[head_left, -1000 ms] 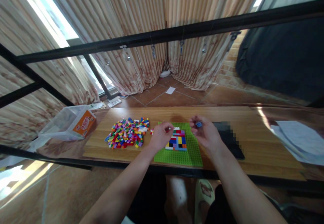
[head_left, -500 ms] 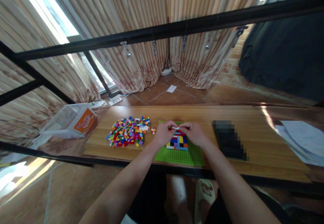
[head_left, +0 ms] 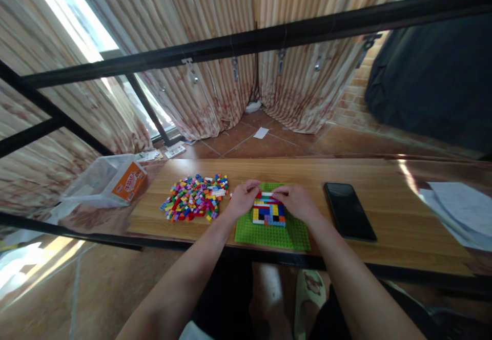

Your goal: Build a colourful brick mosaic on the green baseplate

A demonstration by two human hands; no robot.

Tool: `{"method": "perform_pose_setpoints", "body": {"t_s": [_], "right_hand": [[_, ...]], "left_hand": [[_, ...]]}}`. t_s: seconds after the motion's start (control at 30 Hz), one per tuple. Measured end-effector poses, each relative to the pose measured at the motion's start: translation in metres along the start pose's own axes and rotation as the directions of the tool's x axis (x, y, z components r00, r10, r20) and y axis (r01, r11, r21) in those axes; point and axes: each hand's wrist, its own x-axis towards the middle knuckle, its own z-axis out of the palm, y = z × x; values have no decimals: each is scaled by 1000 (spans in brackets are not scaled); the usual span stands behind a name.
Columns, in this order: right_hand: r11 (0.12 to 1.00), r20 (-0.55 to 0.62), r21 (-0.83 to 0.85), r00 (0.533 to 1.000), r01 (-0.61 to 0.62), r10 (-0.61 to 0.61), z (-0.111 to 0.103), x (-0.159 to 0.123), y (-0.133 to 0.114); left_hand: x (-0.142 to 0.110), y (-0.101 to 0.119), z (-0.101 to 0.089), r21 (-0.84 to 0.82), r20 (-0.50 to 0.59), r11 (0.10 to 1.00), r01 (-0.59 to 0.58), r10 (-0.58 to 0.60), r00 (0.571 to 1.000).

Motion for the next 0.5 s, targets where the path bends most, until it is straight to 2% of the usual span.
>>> {"method": "perform_pose_setpoints", "body": {"t_s": [0.23, 0.5], "right_hand": [[1000, -4, 8, 1000, -5, 5, 3, 1, 3], [1000, 11, -10, 1000, 12, -12, 2, 1, 1]], "left_hand": [[2, -2, 8, -39, -21, 999, 22, -23, 1000], [0, -4, 9, -29, -33, 1000, -6, 5, 999]]}}
